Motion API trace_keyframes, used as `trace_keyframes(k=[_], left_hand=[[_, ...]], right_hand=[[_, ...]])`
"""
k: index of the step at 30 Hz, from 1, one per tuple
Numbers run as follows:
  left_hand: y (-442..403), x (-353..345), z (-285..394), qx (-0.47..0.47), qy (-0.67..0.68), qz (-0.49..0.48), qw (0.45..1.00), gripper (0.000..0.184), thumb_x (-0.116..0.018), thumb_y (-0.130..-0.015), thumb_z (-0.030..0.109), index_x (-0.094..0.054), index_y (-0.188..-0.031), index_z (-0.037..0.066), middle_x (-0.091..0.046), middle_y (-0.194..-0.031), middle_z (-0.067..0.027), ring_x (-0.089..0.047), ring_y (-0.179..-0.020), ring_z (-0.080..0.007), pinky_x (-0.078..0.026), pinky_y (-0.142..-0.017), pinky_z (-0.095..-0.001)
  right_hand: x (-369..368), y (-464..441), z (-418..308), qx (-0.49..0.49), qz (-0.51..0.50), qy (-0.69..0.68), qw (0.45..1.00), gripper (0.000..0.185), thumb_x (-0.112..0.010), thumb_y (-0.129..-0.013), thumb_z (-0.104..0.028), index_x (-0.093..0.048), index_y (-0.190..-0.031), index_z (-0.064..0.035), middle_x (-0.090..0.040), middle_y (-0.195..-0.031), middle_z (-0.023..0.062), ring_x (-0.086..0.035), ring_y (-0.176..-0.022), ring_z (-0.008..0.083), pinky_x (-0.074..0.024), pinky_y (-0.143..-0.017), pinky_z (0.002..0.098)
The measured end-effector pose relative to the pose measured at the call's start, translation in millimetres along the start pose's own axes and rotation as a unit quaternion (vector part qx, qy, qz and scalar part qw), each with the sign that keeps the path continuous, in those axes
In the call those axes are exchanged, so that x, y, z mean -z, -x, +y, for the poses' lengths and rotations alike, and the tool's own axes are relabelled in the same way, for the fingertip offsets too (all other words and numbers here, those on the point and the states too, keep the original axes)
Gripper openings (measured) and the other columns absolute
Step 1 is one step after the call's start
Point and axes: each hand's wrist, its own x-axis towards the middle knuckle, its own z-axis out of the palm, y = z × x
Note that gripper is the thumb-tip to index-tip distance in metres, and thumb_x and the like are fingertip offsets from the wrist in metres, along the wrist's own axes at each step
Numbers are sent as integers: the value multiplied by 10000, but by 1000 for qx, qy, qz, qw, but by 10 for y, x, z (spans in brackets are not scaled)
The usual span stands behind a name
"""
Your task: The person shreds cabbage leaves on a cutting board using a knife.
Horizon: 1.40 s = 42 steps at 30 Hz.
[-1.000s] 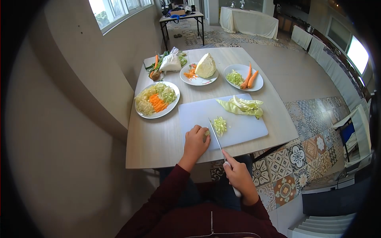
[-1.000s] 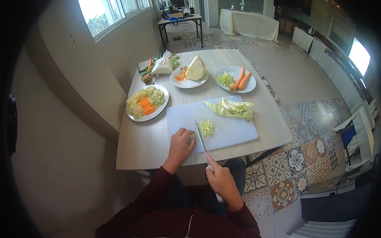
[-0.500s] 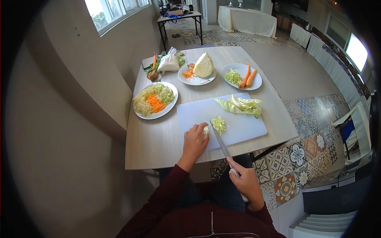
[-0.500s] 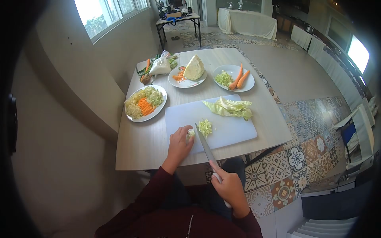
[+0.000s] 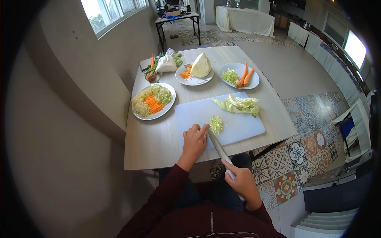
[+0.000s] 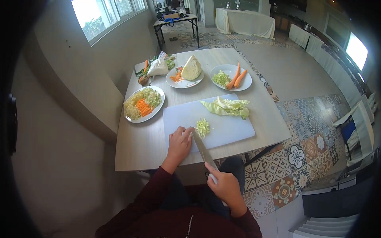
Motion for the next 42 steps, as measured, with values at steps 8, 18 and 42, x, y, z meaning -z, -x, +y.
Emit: trace_keyframes(k=[8, 18, 42], left_hand=[[-15, 75, 41, 27, 19, -16, 999, 276, -598, -884, 104, -618, -1151, 169, -562, -965, -64, -575, -865, -250, -378, -787, -410], [11, 79, -167, 40, 118, 25, 992, 162, -737, -838, 144, -675, -964, 62, -686, -920, -89, -627, -704, -284, -471, -767, -393], [-603, 378, -595, -158, 180, -248, 939, 171, -785, -749, 159, -695, -807, 25, -679, -798, -124, -665, -716, -301, -537, -657, -383]], right_hand=[[-25, 8, 100, -8, 24, -93, 995, 473, -614, -885, -161, -593, -1357, -137, -618, -674, 202, -636, -569, 282, -504, -582, 384], [86, 18, -25, -80, -76, -275, 955, 519, -535, -979, -135, -436, -1483, -62, -608, -645, 47, -562, -531, 84, -485, -533, 257], [-124, 6, -77, -130, -106, -322, 932, 500, -500, -1007, -155, -426, -1498, -99, -609, -673, 34, -563, -526, 75, -503, -531, 241]])
